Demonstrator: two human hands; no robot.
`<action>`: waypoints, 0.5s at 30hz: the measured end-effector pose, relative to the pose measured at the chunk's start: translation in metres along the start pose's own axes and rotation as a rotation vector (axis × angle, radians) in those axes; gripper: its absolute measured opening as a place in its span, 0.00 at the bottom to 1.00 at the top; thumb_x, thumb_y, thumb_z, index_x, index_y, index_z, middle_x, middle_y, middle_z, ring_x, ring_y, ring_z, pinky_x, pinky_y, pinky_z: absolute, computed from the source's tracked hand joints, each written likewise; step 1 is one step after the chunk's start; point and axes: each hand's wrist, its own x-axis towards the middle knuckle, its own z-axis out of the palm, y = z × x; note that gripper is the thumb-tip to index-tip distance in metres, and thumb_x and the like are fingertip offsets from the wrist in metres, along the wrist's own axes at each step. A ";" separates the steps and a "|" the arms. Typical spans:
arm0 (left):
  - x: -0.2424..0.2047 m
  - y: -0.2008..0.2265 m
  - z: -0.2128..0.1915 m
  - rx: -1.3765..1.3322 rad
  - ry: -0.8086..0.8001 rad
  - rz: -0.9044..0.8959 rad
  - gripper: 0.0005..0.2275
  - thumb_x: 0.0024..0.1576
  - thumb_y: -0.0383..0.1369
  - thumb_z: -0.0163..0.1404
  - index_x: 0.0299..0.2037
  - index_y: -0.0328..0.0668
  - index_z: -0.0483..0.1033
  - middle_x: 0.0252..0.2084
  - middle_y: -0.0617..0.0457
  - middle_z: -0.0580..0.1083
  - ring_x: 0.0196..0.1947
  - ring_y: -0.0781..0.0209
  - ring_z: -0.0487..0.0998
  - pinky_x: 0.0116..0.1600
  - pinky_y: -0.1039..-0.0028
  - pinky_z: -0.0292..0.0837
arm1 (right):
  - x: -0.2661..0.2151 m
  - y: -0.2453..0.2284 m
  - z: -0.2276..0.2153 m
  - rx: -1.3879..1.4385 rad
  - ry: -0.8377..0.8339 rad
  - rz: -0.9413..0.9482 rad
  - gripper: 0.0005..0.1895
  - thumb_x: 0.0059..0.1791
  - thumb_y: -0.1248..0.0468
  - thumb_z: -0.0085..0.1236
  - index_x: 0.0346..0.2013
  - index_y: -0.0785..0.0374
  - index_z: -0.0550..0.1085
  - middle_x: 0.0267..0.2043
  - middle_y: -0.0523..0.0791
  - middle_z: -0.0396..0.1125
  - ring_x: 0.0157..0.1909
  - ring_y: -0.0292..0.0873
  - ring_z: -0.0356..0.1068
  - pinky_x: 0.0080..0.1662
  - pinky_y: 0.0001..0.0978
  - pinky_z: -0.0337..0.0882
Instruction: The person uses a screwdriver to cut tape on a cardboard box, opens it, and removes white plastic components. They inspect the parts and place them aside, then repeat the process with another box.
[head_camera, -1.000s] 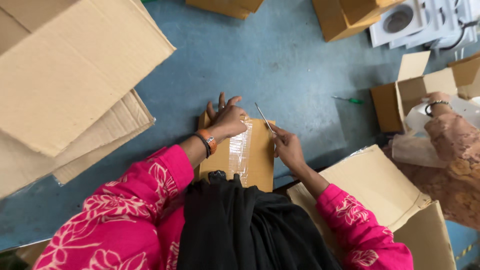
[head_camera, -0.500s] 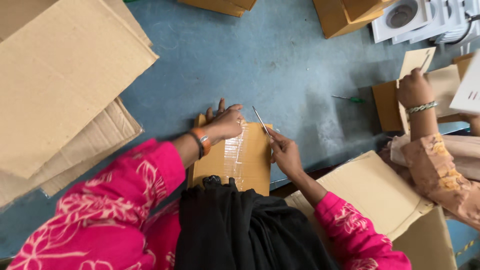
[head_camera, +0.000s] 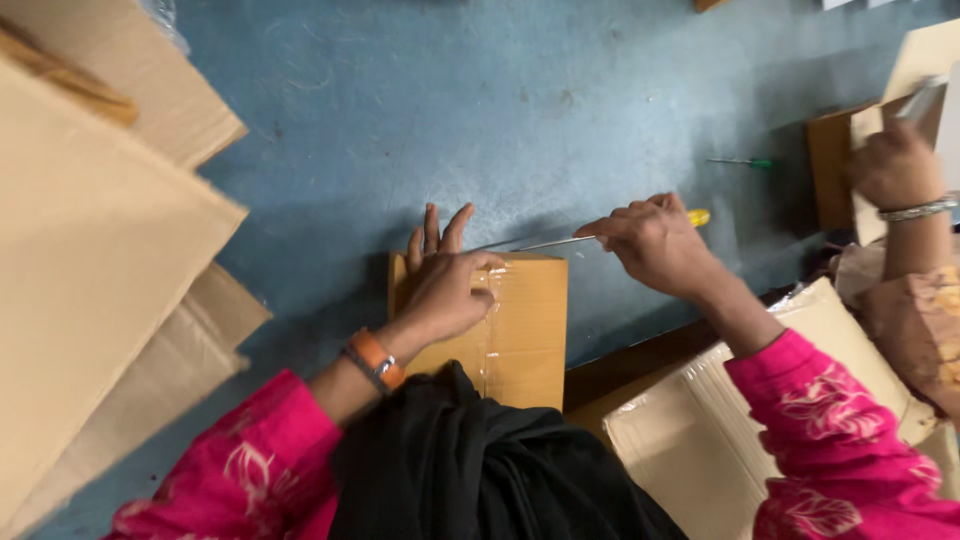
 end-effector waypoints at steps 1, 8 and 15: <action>-0.003 0.002 -0.001 -0.014 0.007 0.006 0.17 0.44 0.31 0.59 0.45 0.48 0.84 0.76 0.42 0.46 0.76 0.30 0.28 0.73 0.44 0.20 | 0.005 0.004 -0.003 0.000 -0.029 -0.013 0.11 0.50 0.60 0.56 0.43 0.46 0.83 0.34 0.38 0.77 0.38 0.40 0.75 0.47 0.44 0.66; -0.014 0.016 -0.010 -0.049 0.073 0.058 0.16 0.45 0.30 0.61 0.45 0.42 0.81 0.74 0.42 0.53 0.77 0.31 0.36 0.73 0.42 0.26 | 0.032 0.023 -0.014 0.159 -0.238 -0.078 0.08 0.48 0.59 0.61 0.40 0.47 0.83 0.36 0.37 0.78 0.33 0.40 0.75 0.48 0.41 0.70; -0.016 0.020 -0.020 -0.048 0.058 0.087 0.17 0.45 0.29 0.61 0.46 0.38 0.80 0.73 0.41 0.54 0.76 0.31 0.38 0.73 0.45 0.30 | 0.045 0.026 -0.004 0.333 -0.320 -0.112 0.11 0.44 0.67 0.63 0.40 0.54 0.84 0.36 0.42 0.79 0.31 0.42 0.78 0.34 0.36 0.74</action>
